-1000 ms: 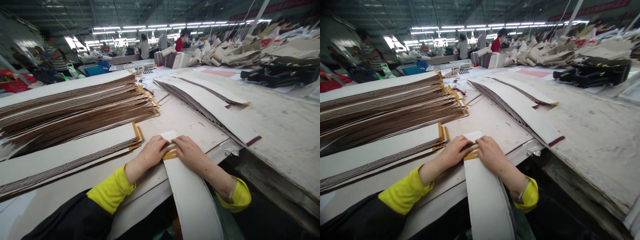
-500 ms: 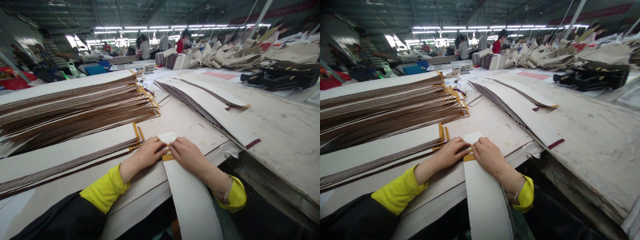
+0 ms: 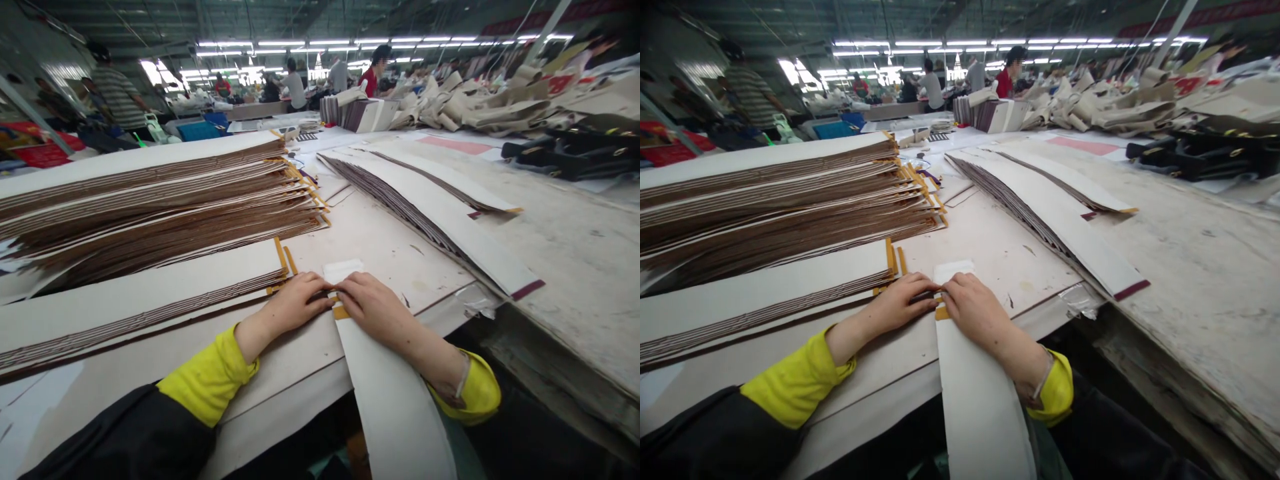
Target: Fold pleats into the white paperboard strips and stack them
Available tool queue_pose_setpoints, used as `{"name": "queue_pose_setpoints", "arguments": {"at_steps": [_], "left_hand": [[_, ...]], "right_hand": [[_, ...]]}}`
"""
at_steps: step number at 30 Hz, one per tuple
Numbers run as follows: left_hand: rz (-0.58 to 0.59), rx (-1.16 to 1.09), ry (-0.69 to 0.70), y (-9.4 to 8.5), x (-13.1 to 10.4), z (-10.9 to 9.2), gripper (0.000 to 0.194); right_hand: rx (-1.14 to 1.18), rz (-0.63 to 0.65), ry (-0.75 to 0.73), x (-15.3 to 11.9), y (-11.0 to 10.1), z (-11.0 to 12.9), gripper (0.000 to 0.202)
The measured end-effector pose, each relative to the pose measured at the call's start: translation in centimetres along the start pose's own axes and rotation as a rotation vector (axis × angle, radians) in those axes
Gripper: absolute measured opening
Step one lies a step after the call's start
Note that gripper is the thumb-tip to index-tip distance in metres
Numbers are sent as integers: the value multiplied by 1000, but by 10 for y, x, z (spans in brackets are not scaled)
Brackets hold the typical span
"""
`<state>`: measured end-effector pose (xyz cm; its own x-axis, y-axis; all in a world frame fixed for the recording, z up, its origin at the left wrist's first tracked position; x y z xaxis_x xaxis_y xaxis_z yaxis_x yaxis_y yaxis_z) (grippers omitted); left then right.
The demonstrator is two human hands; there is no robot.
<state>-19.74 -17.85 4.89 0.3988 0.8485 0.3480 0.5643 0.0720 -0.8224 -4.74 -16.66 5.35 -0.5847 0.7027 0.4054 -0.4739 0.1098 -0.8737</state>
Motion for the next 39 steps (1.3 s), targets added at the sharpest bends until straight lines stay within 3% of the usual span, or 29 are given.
{"name": "queue_pose_setpoints", "arguments": {"at_steps": [6, 12, 16, 19, 26, 33, 39], "left_hand": [[66, 126, 84, -3, -5, -5, 31], [47, 135, 42, -3, -11, -7, 30], [13, 51, -74, -7, 8, 1, 23], [-13, 158, -197, -5, 27, 5, 20], [-1, 263, -239, 6, 40, -7, 21], [-8, 129, -357, 1, 46, 1, 11], [53, -20, -440, 6, 62, 10, 22]], "right_hand": [[-76, 25, -53, 2, -1, 1, 24], [167, -21, -49, -5, -3, -11, 27], [214, -89, -17, -10, 0, -16, 28], [211, -109, -21, -11, 0, -16, 28], [205, -145, -29, -12, -1, -15, 27], [230, -186, 22, -12, -4, -15, 26], [245, -204, 58, -15, -5, -17, 24]]}}
Point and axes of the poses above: each hand's wrist, its own x-axis towards the middle knuckle, its own y-axis out of the palm, z = x × y, the point moved 3 cm from there along x, towards the middle knuckle, and after that the axes turned 11 degrees about -z, right-handed, at the moved point
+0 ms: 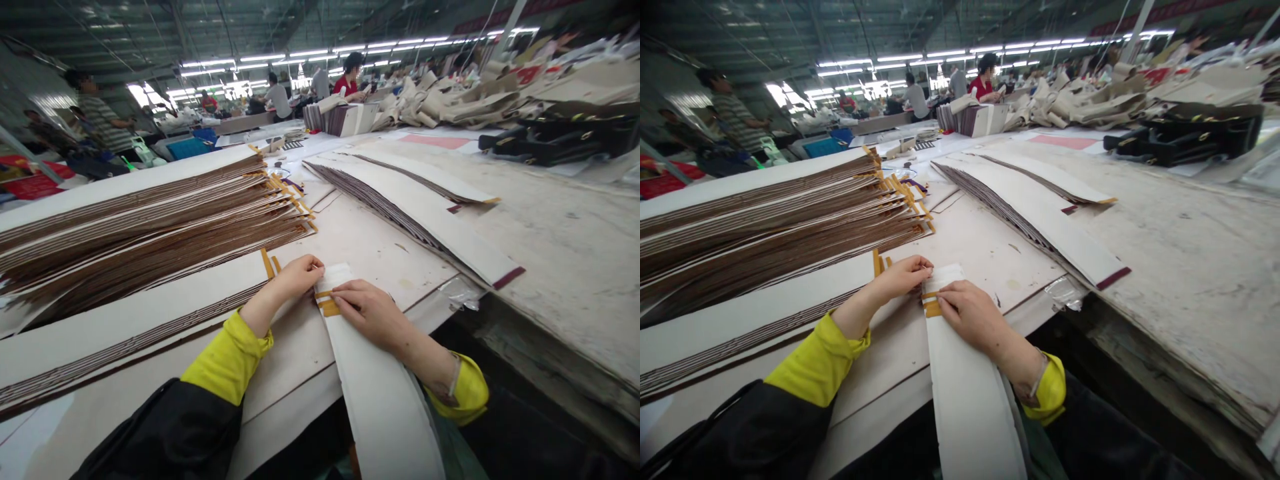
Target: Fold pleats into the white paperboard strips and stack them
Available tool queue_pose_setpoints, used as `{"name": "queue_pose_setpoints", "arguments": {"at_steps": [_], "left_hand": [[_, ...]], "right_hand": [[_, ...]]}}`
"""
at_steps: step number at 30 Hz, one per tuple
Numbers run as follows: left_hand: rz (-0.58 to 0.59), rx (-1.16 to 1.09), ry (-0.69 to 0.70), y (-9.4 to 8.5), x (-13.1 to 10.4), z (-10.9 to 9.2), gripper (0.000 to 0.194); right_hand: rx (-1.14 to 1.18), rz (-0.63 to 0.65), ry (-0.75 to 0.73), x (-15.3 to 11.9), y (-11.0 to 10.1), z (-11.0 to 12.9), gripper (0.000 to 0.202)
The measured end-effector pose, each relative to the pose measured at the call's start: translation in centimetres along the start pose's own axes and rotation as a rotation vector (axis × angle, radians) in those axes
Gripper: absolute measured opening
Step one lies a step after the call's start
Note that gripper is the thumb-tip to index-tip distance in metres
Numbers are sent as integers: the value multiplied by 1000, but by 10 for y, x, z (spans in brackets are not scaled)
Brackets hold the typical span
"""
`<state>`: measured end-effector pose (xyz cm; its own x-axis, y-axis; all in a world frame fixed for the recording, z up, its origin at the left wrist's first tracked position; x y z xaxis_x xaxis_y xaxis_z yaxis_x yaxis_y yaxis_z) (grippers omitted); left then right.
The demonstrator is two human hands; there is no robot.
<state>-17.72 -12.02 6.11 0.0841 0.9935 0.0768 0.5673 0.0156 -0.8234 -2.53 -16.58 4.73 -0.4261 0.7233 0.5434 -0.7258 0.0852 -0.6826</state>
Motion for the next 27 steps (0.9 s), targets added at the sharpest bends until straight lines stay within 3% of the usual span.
{"name": "queue_pose_setpoints", "arguments": {"at_steps": [5, 10, 17, 23, 27], "left_hand": [[78, -40, 42, 17, 13, -16, 31], [86, -13, 109, 30, 17, -24, 38], [22, 106, 256, 28, 7, -30, 26], [18, 239, 385, 27, -6, -41, 24], [31, 320, 446, 27, -14, -44, 25]], "right_hand": [[4, -13, 33, -2, -3, 0, 25], [10, -24, 72, -3, -3, -2, 25], [-67, -54, 110, -5, -4, -2, 23], [-212, -181, 221, -7, -8, -9, 13], [-192, -251, 239, -9, -5, -15, 31]]}}
Point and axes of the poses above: each hand's wrist, its own x-axis towards the middle knuckle, its own y-axis out of the palm, z = x × y, the point moved 3 cm from there along x, towards the middle knuckle, and after that the axes turned 11 degrees about -z, right-handed, at the moved point
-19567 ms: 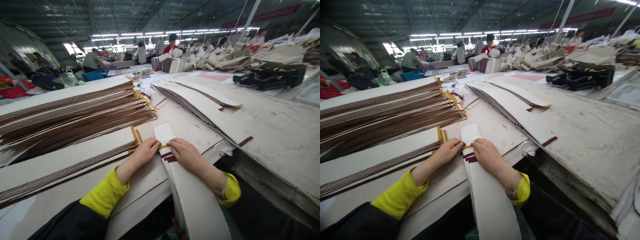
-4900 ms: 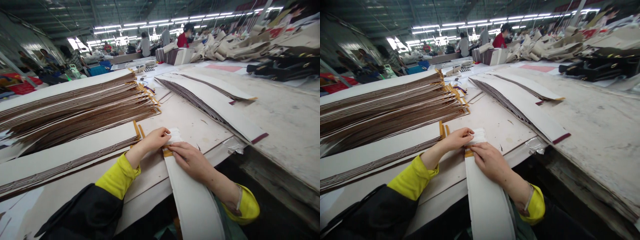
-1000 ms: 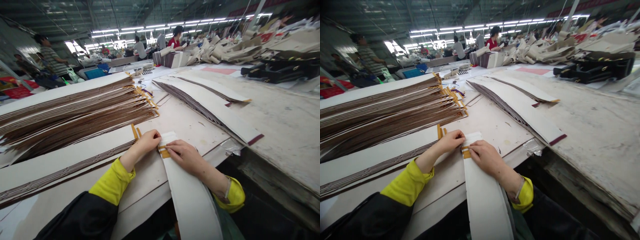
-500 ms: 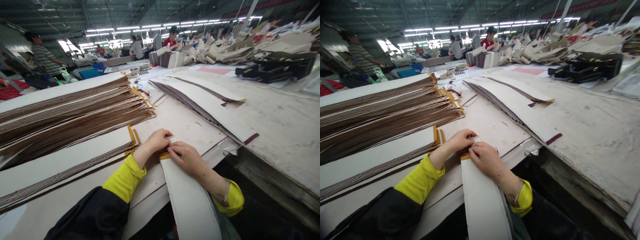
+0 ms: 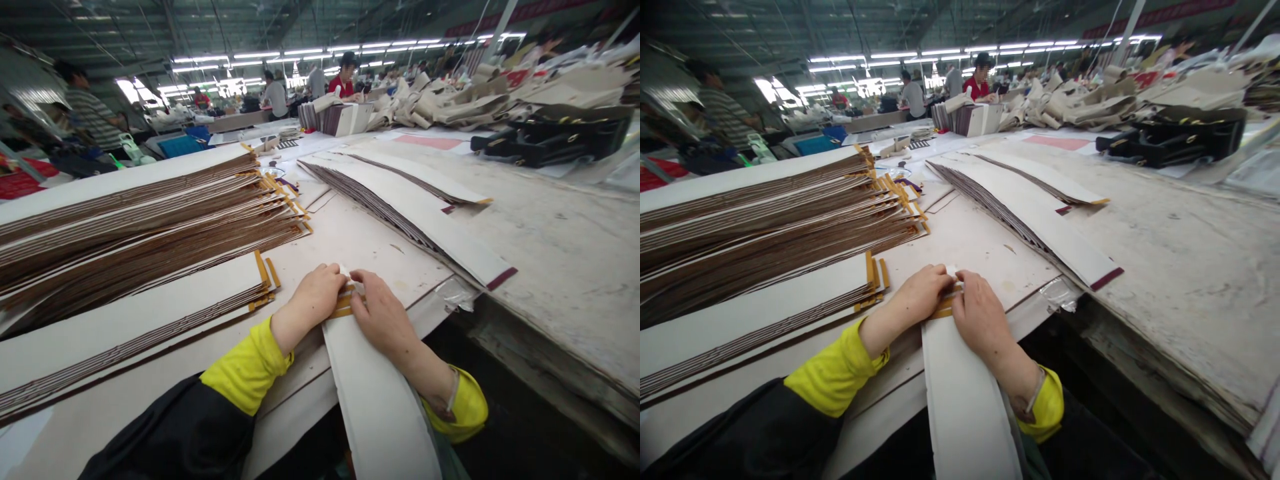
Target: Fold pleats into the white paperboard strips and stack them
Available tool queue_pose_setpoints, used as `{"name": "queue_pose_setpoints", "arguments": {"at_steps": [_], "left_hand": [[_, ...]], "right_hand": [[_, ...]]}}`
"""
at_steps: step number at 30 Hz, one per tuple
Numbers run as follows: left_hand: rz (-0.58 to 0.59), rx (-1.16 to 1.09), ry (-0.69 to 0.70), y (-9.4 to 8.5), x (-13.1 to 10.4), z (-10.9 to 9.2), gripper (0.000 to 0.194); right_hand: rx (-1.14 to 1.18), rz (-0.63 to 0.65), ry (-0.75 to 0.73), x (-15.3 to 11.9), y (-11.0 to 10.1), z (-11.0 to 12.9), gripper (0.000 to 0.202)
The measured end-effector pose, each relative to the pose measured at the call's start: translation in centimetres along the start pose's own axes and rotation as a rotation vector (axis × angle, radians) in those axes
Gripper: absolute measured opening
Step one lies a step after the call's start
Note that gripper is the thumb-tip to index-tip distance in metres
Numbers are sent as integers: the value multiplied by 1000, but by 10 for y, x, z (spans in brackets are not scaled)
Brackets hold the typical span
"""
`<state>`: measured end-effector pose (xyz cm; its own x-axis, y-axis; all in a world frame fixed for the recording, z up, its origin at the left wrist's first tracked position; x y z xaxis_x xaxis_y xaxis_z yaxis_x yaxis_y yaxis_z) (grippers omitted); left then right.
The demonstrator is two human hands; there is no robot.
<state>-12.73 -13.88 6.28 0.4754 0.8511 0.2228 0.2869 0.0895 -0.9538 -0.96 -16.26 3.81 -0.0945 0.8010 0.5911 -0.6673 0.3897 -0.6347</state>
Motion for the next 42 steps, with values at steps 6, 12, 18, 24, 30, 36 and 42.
{"name": "queue_pose_setpoints", "arguments": {"at_steps": [6, 12, 18, 24, 30, 36, 42], "left_hand": [[-32, 17, 5, 6, -5, 4, 25], [-47, -50, -3, 5, -6, 10, 23], [-109, -231, -68, -3, -26, 28, 25], [-164, -284, -169, -4, -42, 41, 24], [-170, -308, -161, -3, -41, 40, 21], [-152, -239, -100, -3, -44, 39, 17], [-128, -177, -27, -2, -48, 39, 23]], "right_hand": [[12, 79, -21, 4, 7, -3, 50], [-275, 241, -120, 11, 8, 7, 44], [-310, 293, -207, 16, 5, 16, 31], [-231, 337, -257, 22, 10, 15, 23], [-123, 392, -305, 26, 18, 18, 22], [-85, 407, -300, 27, 20, 20, 21], [-125, 402, -333, 27, 20, 25, 18]]}}
Point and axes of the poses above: each hand's wrist, its own x-axis towards the middle knuckle, its own y-axis out of the palm, z = x × y, the point moved 3 cm from there along x, towards the middle knuckle, and after that the axes turned 11 degrees about -z, right-handed, at the moved point
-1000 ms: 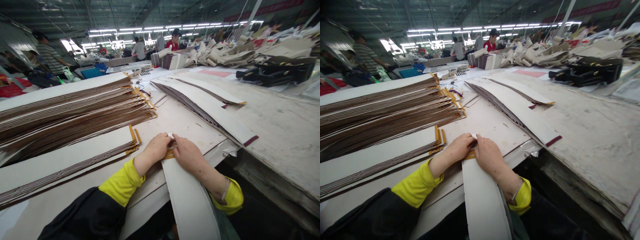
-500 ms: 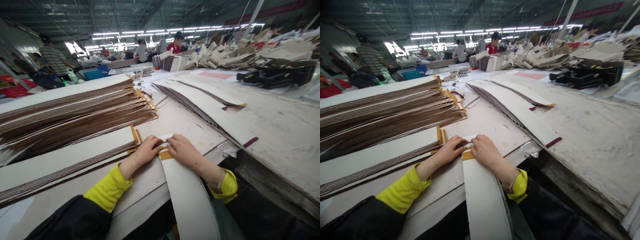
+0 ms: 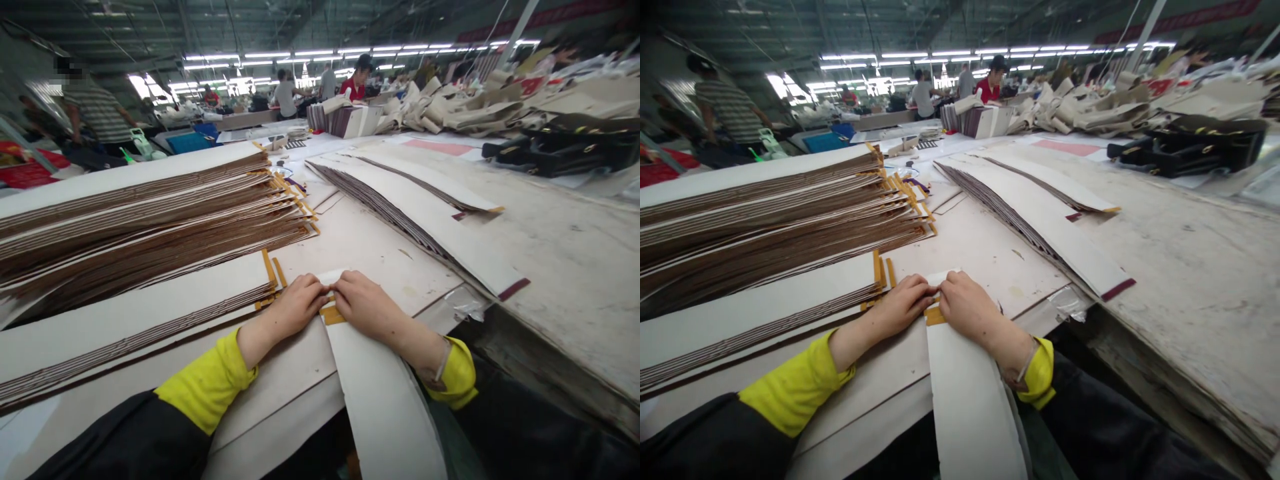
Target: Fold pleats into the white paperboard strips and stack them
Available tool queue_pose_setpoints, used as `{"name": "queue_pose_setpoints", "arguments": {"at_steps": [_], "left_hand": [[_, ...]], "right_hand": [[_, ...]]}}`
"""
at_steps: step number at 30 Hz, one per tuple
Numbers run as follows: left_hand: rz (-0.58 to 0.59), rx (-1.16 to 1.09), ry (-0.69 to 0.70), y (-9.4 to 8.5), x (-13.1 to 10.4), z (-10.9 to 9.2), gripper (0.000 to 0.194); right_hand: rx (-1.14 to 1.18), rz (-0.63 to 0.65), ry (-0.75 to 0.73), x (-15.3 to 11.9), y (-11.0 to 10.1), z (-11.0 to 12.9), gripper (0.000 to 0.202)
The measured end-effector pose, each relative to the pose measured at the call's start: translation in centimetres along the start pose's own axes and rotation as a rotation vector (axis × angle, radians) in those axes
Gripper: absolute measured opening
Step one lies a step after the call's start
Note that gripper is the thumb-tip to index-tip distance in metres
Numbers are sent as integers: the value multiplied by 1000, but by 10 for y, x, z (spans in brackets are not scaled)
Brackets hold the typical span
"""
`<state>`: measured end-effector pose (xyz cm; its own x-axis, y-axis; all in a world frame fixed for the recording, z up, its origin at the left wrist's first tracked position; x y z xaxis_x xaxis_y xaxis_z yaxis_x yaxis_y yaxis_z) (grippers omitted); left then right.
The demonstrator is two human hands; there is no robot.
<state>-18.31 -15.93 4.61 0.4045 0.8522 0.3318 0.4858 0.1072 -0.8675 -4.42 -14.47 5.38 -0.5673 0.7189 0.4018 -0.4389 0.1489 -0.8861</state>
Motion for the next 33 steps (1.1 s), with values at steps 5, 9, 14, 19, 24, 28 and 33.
{"name": "queue_pose_setpoints", "arguments": {"at_steps": [5, 9, 14, 19, 24, 28, 33], "left_hand": [[-73, -38, 10, -5, -17, 5, 29], [-97, 0, -8, -6, -27, 4, 28], [-86, 56, -16, -7, -26, -1, 28], [-66, 55, -69, -12, -18, 1, 28], [-55, 103, -187, -11, 18, 5, 26], [27, 169, -237, 0, 55, 2, 27], [91, 161, -283, 9, 75, 2, 23]], "right_hand": [[3, -10, -25, -4, 0, 0, 22], [77, -1, -52, -6, 2, 0, 26], [141, -7, -46, -3, 4, 1, 29], [214, -34, -63, -7, 1, -3, 30], [279, -120, 9, -14, 2, -8, 28], [306, -155, 44, -16, 3, -9, 26], [337, -167, 57, -16, 0, -11, 26]]}}
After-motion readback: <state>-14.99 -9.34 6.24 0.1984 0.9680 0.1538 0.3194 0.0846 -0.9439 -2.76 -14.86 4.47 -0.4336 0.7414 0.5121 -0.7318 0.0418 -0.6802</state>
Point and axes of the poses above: each hand's wrist, its own x-axis towards the middle knuckle, its own y-axis out of the palm, z = x × y, the point moved 3 cm from there along x, towards the middle knuckle, and after that the axes turned 11 degrees about -z, right-handed, at the moved point
